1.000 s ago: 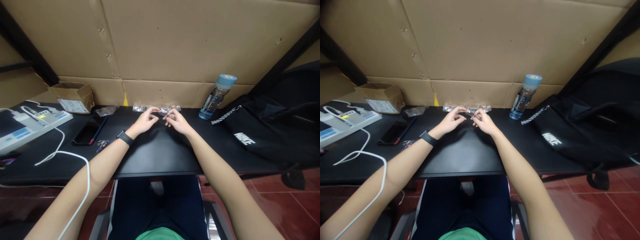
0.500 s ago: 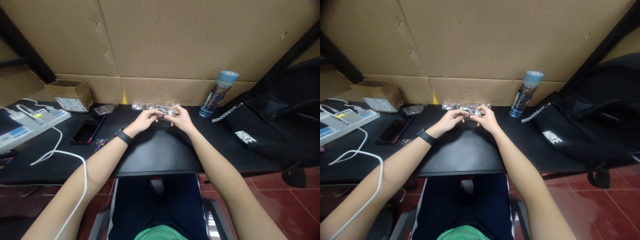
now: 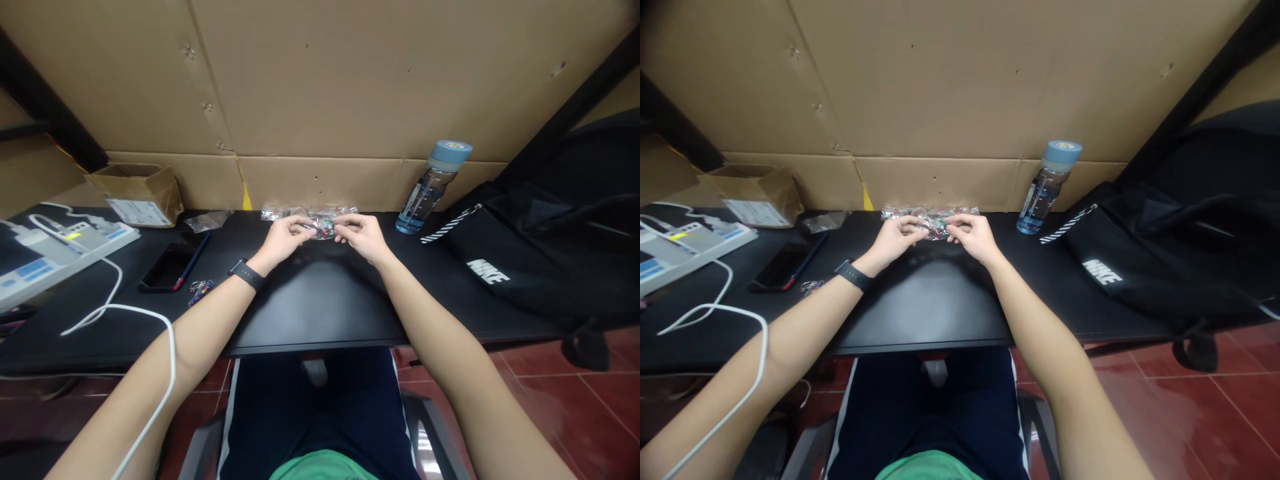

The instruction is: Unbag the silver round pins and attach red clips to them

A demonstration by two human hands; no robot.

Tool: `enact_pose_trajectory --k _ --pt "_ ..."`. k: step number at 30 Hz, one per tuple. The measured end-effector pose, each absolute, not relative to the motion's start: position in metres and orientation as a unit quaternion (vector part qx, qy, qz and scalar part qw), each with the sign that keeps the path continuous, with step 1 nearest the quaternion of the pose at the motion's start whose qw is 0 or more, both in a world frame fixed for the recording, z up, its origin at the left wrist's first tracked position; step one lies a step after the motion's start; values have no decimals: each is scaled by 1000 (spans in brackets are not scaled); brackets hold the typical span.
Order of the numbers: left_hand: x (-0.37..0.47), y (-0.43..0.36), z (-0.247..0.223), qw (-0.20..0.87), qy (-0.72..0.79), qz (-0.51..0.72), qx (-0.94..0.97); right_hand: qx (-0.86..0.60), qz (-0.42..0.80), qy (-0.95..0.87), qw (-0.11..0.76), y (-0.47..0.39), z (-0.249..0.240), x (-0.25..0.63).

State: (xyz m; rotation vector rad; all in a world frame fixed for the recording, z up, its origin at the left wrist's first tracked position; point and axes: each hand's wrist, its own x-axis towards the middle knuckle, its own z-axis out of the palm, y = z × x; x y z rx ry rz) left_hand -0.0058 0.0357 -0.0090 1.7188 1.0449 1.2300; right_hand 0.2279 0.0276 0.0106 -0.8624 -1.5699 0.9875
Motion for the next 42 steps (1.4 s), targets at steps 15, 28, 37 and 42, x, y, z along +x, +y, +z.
enact_pose_trajectory --k 15,28,37,42 --pt "-18 48 -16 320 495 414 694 -451 294 -596 597 39 14 243" --pt "-12 24 3 215 424 348 808 -444 402 -566 566 34 15 239" --pt "2 18 5 305 381 423 764 -388 457 -630 493 26 8 225" --pt "-4 31 -3 274 474 508 665 -374 463 -620 511 23 7 219"
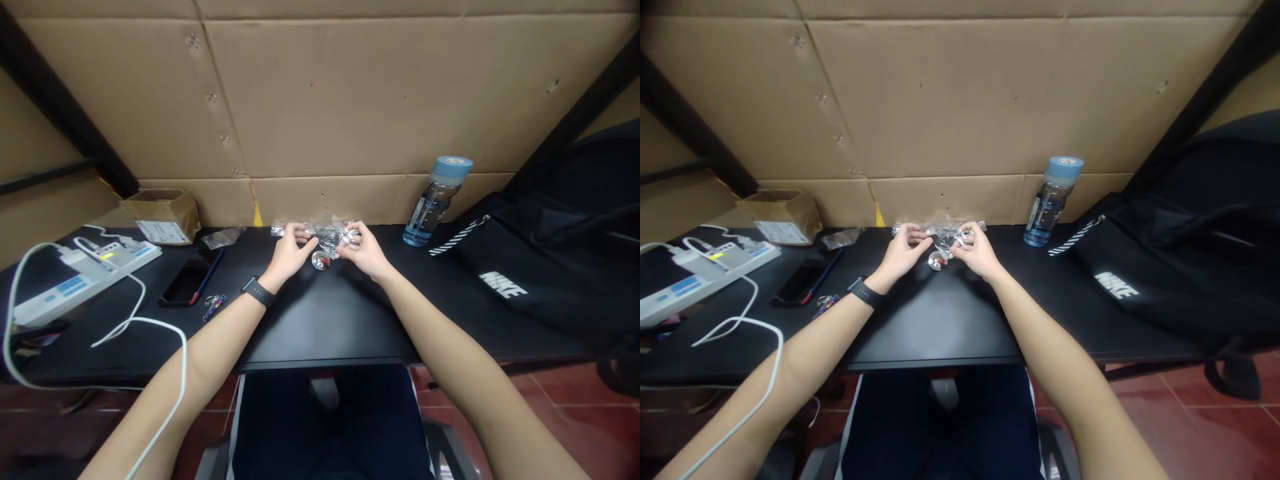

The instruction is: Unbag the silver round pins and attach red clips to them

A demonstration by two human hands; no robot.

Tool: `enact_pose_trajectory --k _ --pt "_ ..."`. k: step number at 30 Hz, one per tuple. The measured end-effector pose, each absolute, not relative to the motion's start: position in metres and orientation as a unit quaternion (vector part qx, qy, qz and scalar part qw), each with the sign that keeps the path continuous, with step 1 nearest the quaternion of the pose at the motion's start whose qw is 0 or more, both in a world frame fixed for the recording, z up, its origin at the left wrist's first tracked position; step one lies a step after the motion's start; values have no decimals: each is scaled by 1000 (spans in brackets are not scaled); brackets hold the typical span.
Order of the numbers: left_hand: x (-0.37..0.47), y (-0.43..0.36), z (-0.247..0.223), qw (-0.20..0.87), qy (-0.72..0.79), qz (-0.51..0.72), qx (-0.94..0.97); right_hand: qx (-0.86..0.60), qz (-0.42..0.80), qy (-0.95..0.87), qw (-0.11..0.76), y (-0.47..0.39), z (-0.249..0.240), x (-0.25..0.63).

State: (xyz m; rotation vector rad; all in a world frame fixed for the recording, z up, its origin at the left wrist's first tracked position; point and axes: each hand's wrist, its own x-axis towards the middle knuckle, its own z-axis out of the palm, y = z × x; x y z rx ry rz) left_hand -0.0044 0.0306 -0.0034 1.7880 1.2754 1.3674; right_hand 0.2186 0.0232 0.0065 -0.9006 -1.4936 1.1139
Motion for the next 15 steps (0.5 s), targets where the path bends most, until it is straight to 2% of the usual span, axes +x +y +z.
enact_pose_trajectory --k 5,12,15 --pt "-3 32 -3 441 407 511 616 -375 483 -617 495 20 3 213" --pt "-10 29 9 358 383 416 743 -377 432 -651 498 22 9 217" --pt "-11 27 9 335 379 413 758 -374 400 -674 496 22 12 218"
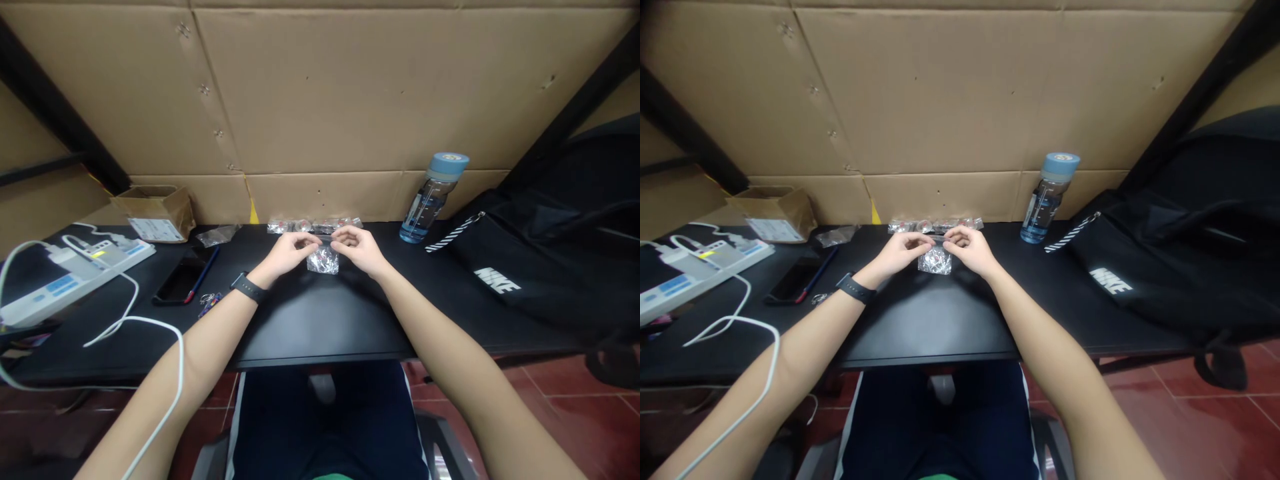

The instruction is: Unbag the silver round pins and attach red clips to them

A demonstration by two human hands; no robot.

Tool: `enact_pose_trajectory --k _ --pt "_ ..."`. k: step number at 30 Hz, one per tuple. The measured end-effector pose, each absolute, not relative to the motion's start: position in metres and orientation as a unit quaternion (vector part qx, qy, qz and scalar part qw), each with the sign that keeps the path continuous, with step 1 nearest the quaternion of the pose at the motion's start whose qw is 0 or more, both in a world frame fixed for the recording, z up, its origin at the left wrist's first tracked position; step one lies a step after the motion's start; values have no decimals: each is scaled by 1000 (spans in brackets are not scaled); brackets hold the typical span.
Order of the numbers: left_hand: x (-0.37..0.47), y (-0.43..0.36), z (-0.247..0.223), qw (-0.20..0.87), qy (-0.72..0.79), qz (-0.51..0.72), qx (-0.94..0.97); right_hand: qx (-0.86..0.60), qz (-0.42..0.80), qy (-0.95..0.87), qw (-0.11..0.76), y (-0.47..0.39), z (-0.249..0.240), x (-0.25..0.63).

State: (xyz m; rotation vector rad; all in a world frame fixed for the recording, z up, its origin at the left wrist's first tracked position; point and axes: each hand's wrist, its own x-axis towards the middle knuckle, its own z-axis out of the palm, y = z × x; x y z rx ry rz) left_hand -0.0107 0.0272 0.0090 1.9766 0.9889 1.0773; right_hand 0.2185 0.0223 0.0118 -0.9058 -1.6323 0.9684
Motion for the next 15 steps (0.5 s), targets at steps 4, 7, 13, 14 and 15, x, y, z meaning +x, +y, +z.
enact_pose_trajectory --k 4,7,13,14,15 --pt "-8 19 14 172 406 484 756 -410 397 -651 501 24 9 218" --pt "-2 7 22 69 385 442 807 -438 379 -623 526 27 5 218" --pt "13 -11 27 -12 359 324 875 -419 377 -612 555 26 3 214" --pt "14 -11 25 -21 363 324 873 -409 381 -619 552 25 3 213" --pt "15 -10 24 -28 369 327 869 -399 385 -627 547 23 3 212"
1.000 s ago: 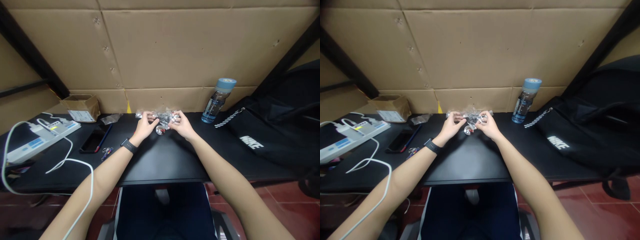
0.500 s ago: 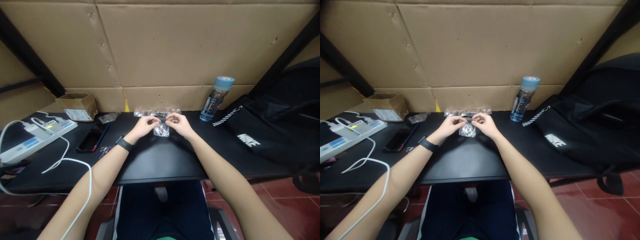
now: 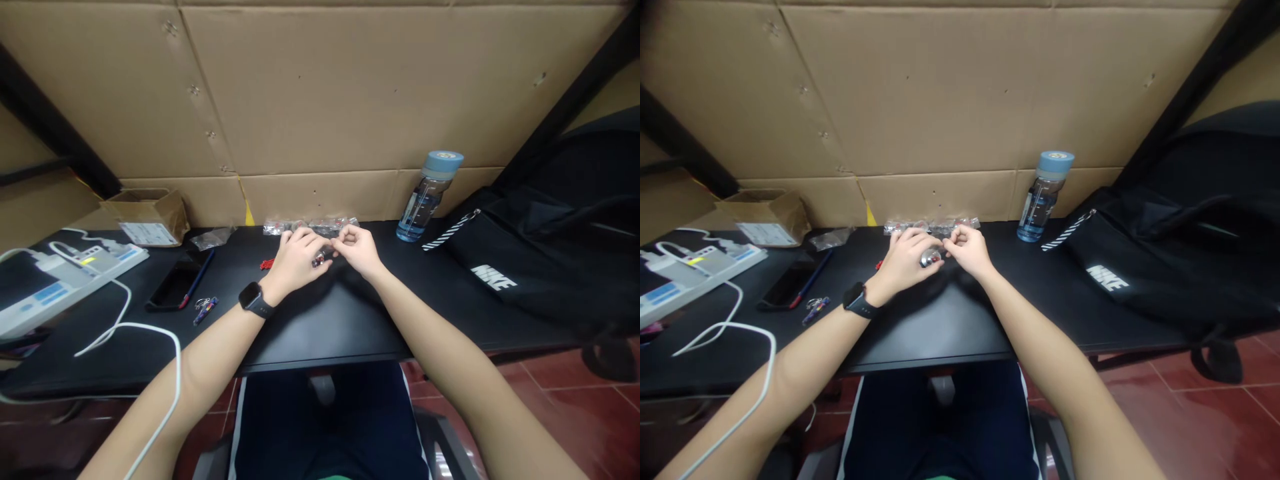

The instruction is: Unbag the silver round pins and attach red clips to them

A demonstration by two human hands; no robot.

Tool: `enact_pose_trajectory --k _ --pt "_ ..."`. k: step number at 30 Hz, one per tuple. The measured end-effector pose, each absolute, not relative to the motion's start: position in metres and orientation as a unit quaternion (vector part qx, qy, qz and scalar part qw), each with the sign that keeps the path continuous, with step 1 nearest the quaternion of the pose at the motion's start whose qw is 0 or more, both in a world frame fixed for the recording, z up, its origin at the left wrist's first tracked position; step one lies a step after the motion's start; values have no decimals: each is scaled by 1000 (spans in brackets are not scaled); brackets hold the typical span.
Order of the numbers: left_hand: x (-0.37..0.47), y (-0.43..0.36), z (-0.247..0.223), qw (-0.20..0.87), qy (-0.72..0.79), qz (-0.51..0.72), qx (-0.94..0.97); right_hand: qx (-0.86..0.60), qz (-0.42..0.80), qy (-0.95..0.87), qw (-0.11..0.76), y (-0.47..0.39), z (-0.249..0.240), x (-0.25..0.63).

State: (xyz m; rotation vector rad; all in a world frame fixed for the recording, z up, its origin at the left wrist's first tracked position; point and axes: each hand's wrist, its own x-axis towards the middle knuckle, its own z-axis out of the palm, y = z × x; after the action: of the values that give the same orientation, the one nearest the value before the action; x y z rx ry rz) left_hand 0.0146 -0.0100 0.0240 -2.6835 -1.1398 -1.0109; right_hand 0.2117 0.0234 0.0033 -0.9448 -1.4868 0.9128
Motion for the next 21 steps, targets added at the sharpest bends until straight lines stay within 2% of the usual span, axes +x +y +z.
enact_pose_trajectory --k 5,10,17,21 --pt "9 -2 19 22 -376 -350 -858 -352 408 -664 518 18 4 207" --pt "-6 10 21 22 -401 -374 -836 -364 397 -687 487 18 5 210" --pt "-90 38 36 103 -546 -523 -646 -400 361 -682 495 23 7 221" --pt "-145 45 33 112 -655 -516 -540 -408 354 -679 496 26 6 223"
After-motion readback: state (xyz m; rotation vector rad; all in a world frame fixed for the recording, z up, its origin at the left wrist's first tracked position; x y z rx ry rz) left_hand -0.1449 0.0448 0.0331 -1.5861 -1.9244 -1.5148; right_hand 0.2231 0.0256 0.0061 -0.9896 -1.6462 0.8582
